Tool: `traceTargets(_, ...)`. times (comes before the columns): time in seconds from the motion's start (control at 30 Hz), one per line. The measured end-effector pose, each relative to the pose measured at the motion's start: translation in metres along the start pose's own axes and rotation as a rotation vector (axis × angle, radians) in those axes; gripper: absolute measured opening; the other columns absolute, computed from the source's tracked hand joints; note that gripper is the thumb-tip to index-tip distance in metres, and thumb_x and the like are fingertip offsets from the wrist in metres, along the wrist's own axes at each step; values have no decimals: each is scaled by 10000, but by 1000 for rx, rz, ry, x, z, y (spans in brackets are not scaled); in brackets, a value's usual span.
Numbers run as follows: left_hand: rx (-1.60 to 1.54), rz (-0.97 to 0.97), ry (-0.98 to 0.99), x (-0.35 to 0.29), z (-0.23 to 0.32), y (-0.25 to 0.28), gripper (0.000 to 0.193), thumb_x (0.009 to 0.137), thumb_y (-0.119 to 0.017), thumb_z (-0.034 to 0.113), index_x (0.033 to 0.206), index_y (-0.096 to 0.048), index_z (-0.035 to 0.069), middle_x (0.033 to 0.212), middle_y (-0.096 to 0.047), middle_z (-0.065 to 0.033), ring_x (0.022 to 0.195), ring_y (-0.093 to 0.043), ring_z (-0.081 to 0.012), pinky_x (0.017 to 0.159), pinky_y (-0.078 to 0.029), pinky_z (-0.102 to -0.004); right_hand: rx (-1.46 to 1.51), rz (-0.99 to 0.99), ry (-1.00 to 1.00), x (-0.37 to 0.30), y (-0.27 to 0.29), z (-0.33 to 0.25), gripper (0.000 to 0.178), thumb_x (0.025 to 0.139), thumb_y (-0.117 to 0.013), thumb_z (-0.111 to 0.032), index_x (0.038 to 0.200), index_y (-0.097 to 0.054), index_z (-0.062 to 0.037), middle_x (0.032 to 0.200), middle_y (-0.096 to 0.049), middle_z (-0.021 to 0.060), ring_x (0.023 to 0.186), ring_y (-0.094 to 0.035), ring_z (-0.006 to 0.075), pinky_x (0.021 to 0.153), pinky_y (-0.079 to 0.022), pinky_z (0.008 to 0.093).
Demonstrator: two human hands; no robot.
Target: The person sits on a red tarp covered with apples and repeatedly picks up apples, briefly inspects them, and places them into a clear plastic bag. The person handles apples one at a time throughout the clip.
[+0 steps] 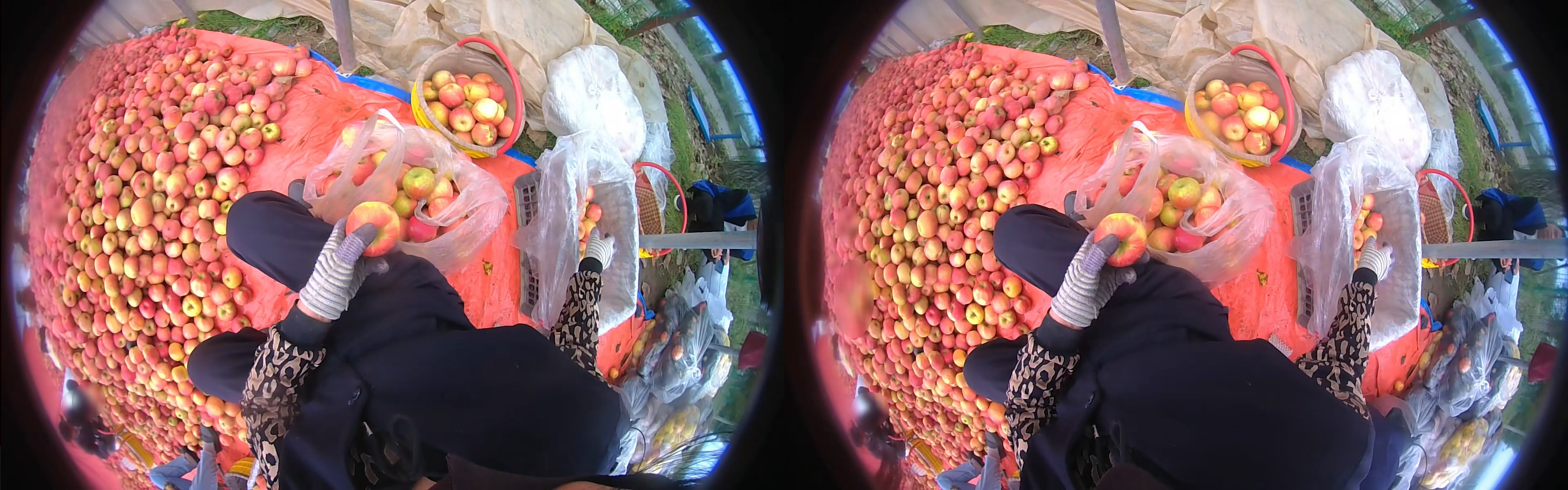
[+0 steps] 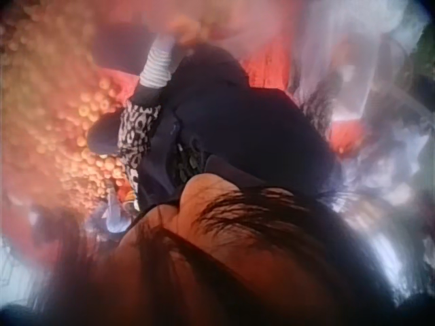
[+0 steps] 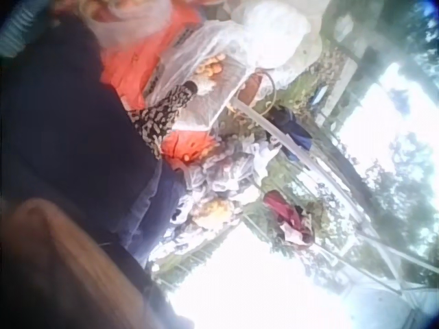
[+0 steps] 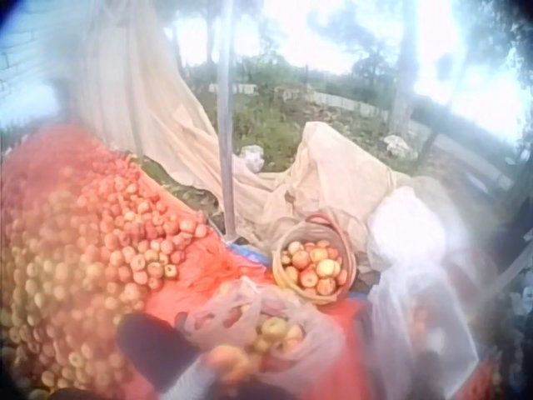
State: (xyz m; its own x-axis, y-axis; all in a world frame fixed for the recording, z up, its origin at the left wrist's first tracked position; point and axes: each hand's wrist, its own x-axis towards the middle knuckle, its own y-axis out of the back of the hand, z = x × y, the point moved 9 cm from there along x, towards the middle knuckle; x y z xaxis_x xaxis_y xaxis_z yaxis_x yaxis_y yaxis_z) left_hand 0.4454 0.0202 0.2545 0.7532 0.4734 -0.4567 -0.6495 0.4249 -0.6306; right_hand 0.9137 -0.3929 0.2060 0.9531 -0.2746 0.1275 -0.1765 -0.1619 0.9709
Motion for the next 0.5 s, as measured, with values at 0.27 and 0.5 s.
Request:
traceTargets(0.27, 121, -241, -126, 17, -24, -38, 546, 915, -587, 235, 1355, -353, 11, 1354, -373, -129, 1216, -478, -247, 955, -453, -367, 1117, -1939, 558, -370, 29, -273, 592, 820, -687, -302, 1305, -449, -61, 1205, -518, 104, 1079, -545, 210, 845, -508, 354)
traceTargets(0.5, -2, 193, -719, -118, 121, 72, 520, 942, -504, 313, 1332, -396, -13, 1300, -483, -161, 1162, -523, -294, 933, -468, -377, 352, -971, 1544, -438, -47, -300, 596, 699, -749, -214, 1226, -502, -86, 1217, -489, 204, 1110, -509, 341, 924, -452, 414)
